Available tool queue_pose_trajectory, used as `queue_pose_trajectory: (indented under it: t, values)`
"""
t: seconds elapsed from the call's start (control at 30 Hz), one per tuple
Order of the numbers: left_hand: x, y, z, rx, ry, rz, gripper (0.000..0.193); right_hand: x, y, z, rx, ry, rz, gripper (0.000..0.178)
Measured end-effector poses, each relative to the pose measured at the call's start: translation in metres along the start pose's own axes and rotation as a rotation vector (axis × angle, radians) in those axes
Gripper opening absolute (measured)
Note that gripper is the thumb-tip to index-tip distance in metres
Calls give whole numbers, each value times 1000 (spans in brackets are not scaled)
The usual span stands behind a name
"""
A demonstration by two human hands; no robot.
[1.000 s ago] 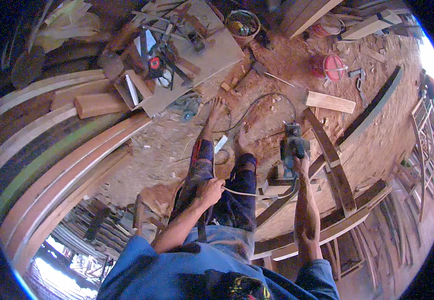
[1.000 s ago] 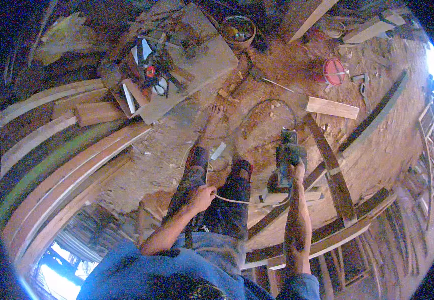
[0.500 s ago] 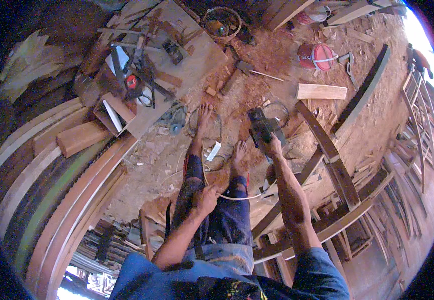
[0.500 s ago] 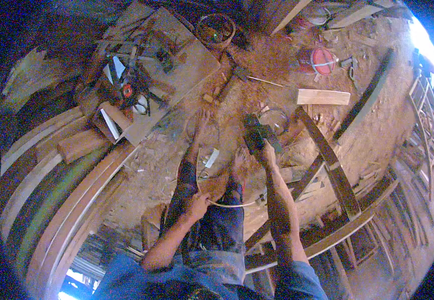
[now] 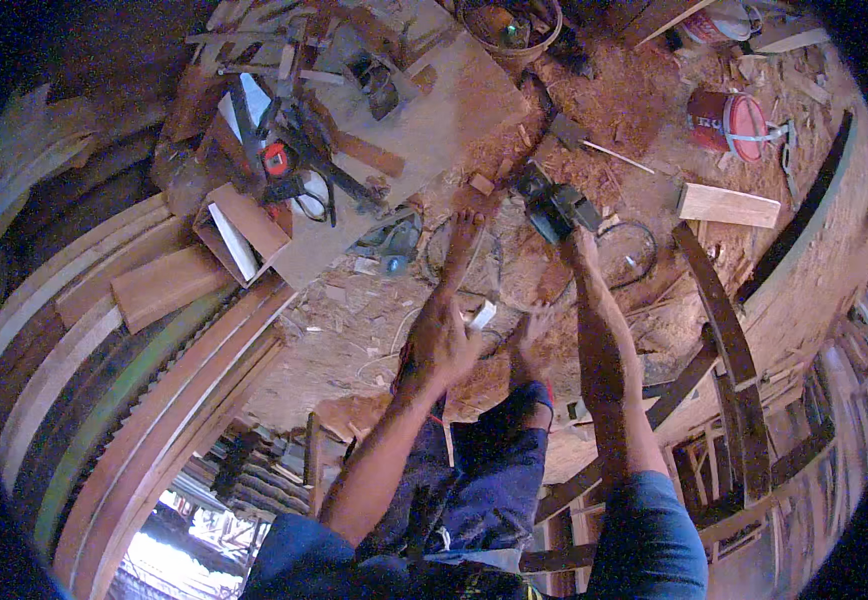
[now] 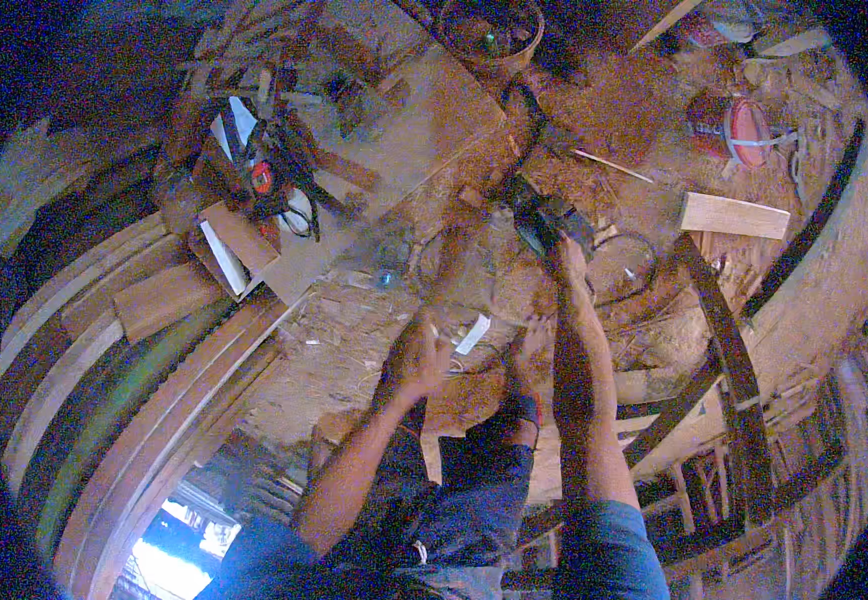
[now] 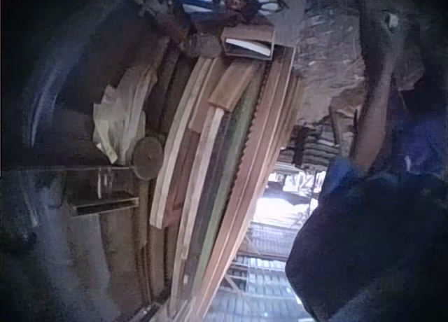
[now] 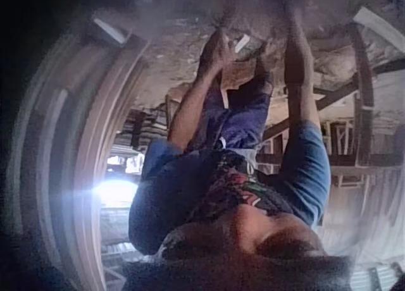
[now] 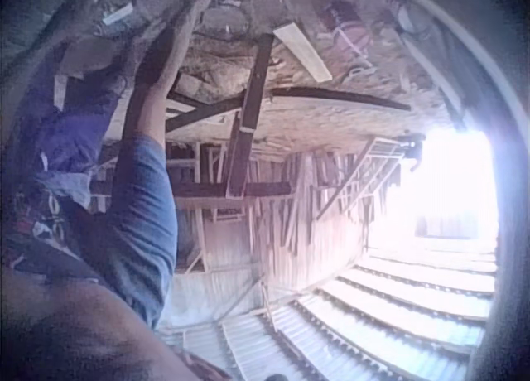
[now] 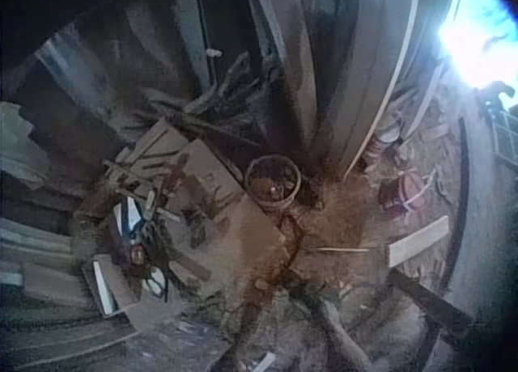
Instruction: The person uses a circular saw to cut a long wooden plank into smaller pieces. They adjust the wood and the saw, make several cuts, and then use a hammer to separate the cut sections.
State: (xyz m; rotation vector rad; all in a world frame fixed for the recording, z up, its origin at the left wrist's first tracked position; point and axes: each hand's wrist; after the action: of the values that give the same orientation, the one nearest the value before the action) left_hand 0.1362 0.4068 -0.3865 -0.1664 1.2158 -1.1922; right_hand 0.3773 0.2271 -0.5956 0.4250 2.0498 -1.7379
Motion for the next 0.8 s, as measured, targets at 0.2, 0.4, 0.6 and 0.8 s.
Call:
queue_pose_trajectory:
  t: [0.2, 0.4, 0.6, 0.8]
  values:
    - [-65, 135, -24, -143, -4, 254, 32, 26, 52, 53, -20, 19, 93, 38]
    - [-77, 203, -51, -70, -138, 413, 29, 2, 41, 88, -230, -34, 182, 41]
    - [-93, 202, -73, -87, -108, 545, 40, -39, -114, 35, -334, 435, 280, 36]
    - [-153, 106, 35, 66, -391, 518, 35, -59, -339, -19, -51, 1060, 172, 35]
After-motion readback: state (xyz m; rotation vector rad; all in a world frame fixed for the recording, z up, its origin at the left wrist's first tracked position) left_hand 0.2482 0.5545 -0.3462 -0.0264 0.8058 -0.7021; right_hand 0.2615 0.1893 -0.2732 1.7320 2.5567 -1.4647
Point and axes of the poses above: each hand's wrist, its own y-axis towards the middle knuckle, its own x-axis out of the palm, z = x × y, and after that the axes turned 4 degrees about y, right-handed
